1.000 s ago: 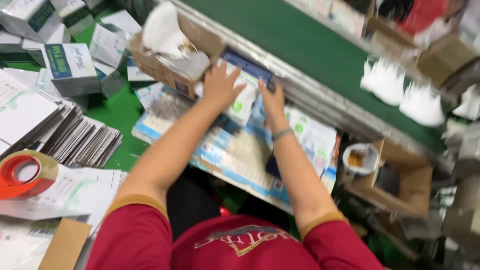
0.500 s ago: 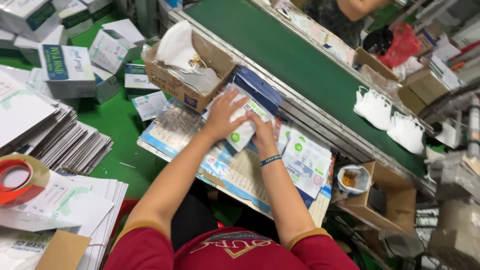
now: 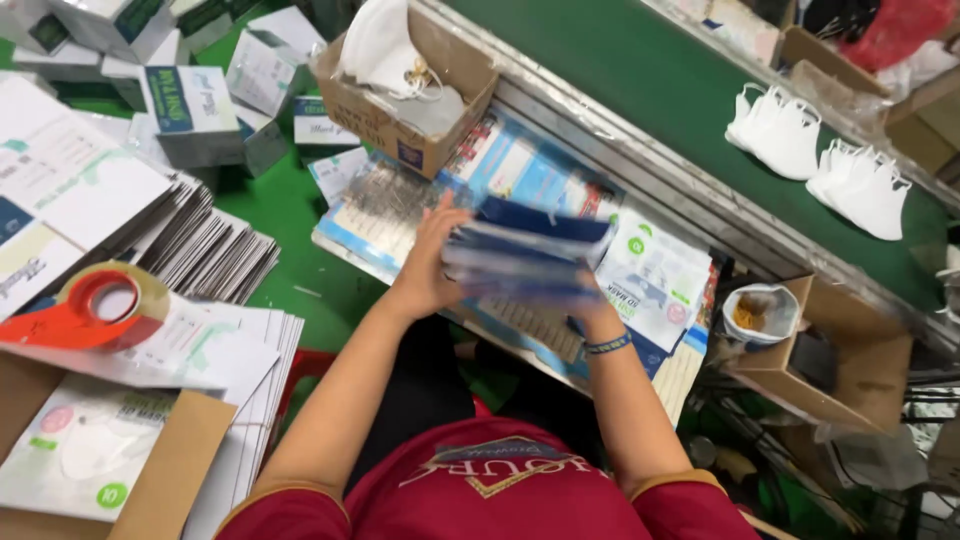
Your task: Packaging face masks into plastic bags and sealing them in cardboard boxes.
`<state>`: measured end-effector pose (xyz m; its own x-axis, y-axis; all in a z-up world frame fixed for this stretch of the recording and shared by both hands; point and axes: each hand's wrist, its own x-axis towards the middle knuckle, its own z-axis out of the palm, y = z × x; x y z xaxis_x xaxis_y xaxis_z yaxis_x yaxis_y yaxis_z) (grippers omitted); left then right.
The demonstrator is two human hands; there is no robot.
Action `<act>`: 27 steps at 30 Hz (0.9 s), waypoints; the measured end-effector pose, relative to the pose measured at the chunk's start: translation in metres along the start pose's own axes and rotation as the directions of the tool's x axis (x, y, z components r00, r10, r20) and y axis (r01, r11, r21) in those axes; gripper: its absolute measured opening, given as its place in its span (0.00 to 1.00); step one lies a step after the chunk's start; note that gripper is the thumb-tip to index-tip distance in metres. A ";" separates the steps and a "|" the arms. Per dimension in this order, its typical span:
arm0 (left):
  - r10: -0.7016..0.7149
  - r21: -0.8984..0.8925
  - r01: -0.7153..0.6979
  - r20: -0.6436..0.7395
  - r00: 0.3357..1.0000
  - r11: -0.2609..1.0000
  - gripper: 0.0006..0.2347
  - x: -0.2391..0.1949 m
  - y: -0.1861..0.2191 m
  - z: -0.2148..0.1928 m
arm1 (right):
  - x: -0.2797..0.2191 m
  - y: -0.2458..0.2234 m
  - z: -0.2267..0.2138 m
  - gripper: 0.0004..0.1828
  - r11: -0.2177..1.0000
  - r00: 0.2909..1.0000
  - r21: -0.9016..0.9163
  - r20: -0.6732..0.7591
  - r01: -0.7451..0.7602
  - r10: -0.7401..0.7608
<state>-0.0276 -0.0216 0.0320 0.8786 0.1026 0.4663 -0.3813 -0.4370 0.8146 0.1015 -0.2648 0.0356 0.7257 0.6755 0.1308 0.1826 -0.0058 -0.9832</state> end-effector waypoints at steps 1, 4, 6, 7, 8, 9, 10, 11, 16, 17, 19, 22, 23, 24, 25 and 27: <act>-0.097 -0.076 0.086 -0.162 0.982 0.993 0.49 -0.011 0.010 0.004 | -0.008 -0.016 0.007 0.35 0.967 0.996 -0.239 0.042 0.092 -0.084; -0.449 -0.508 0.389 0.005 0.894 0.769 0.40 -0.044 -0.013 -0.004 | -0.030 -0.087 0.056 0.32 0.944 0.991 -0.323 0.127 0.069 -0.029; -0.406 -0.701 0.292 0.004 0.914 0.651 0.40 -0.072 -0.003 -0.014 | -0.031 -0.130 0.087 0.31 0.942 0.979 -0.335 0.201 0.036 0.034; -0.340 -0.859 0.177 0.004 0.941 0.481 0.39 -0.089 0.001 -0.019 | -0.033 -0.150 0.103 0.31 0.930 0.963 -0.367 0.249 -0.004 0.103; -0.382 -0.854 0.167 -0.040 0.923 0.492 0.39 -0.110 -0.001 -0.017 | -0.035 -0.143 0.110 0.31 0.937 0.945 -0.350 0.307 0.001 0.114; -0.348 -0.943 0.106 -0.011 0.937 0.315 0.37 -0.131 -0.003 -0.015 | -0.037 -0.135 0.118 0.35 0.956 0.905 -0.286 0.421 0.060 0.069; -0.306 -0.990 0.022 -0.022 0.952 0.140 0.35 -0.151 -0.005 -0.017 | -0.033 -0.127 0.128 0.38 0.971 0.839 -0.204 0.544 0.121 0.010; -0.352 -0.984 -0.026 -0.088 0.932 0.176 0.35 -0.173 -0.009 -0.045 | -0.034 -0.122 0.135 0.38 0.977 0.793 -0.171 0.610 0.126 0.005; -0.429 -0.792 -0.209 -0.508 0.747 0.574 0.33 -0.303 0.026 -0.203 | -0.037 -0.132 0.177 0.42 0.982 0.618 0.161 0.784 -0.098 -0.067; -0.415 -0.744 -0.214 -0.560 0.717 0.633 0.32 -0.322 0.032 -0.235 | -0.033 -0.125 0.175 0.42 0.980 0.592 0.170 0.802 -0.102 -0.077; -0.375 -0.651 -0.201 -0.632 0.678 0.732 0.31 -0.342 0.049 -0.303 | -0.030 -0.112 0.170 0.32 0.987 0.583 0.072 0.812 -0.143 0.025; -0.500 -0.248 0.444 -0.259 0.826 0.861 0.40 -0.334 0.109 -0.371 | -0.041 -0.100 0.158 0.27 0.987 0.598 -0.049 0.790 -0.151 0.131; -0.503 -0.244 0.449 -0.253 0.826 0.860 0.40 -0.323 0.102 -0.379 | -0.043 -0.094 0.151 0.27 0.987 0.602 -0.043 0.788 -0.155 0.128; -0.671 -0.099 0.667 -0.206 0.712 0.739 0.39 -0.313 0.095 -0.386 | -0.047 -0.087 0.144 0.26 0.981 0.618 -0.071 0.767 -0.183 0.171; -0.808 0.057 0.828 -0.187 0.558 0.558 0.38 -0.302 0.088 -0.392 | -0.050 -0.080 0.137 0.25 0.972 0.633 -0.098 0.745 -0.212 0.213; -0.872 0.166 0.875 -0.119 0.475 0.454 0.37 -0.287 0.058 -0.394 | -0.060 -0.077 0.122 0.25 0.961 0.654 -0.115 0.712 -0.250 0.255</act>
<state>-0.4151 0.2759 0.0808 0.7157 0.5360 -0.4478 0.6436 -0.2571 0.7208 -0.0367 -0.2151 0.0884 0.0484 0.9654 -0.2562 0.0709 -0.2592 -0.9632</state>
